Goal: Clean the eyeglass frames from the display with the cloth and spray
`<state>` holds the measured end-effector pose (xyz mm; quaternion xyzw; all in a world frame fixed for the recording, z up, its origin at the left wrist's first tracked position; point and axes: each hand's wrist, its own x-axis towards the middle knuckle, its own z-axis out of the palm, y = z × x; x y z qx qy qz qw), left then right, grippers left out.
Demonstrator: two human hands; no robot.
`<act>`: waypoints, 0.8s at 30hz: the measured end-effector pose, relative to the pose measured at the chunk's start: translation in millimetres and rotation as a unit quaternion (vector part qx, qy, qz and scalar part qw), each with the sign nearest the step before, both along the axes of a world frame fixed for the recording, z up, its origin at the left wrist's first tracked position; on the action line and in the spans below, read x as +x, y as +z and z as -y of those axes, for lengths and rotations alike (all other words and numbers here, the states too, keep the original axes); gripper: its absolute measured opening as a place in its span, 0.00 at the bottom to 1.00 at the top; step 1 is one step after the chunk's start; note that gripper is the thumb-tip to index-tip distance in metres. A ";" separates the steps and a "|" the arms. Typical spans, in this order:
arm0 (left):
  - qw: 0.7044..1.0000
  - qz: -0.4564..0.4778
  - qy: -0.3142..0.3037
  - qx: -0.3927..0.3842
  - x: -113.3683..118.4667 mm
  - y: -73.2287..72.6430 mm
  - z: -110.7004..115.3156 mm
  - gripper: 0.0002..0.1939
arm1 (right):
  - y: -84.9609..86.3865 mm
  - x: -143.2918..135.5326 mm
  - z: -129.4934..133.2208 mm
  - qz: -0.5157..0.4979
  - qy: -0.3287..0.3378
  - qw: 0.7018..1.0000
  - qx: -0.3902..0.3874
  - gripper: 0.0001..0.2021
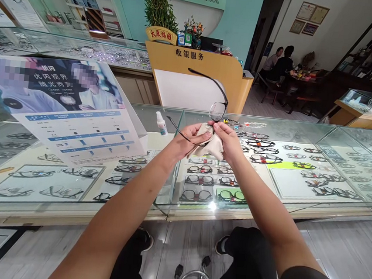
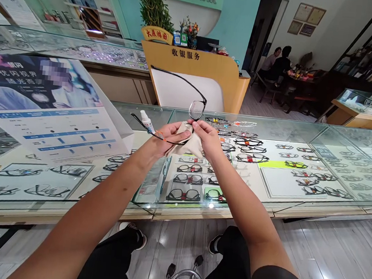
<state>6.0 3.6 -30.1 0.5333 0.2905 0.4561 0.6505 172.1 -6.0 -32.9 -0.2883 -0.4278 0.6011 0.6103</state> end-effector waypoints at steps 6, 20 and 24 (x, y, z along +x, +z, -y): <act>0.995 0.016 0.081 0.047 8.8 -14.8 -10.6 0.36 | 0.9 -4.1 5.4 0.008 -0.001 1.000 0.020 0.26; 0.994 0.000 0.109 0.024 -16.4 -2.7 -17.1 0.26 | 0.4 18.9 1.6 0.527 -0.267 0.746 0.308 0.14; 0.998 -0.032 0.056 0.004 -22.1 -2.5 -19.1 0.27 | 1.9 20.3 3.4 0.663 -0.263 0.597 0.367 0.20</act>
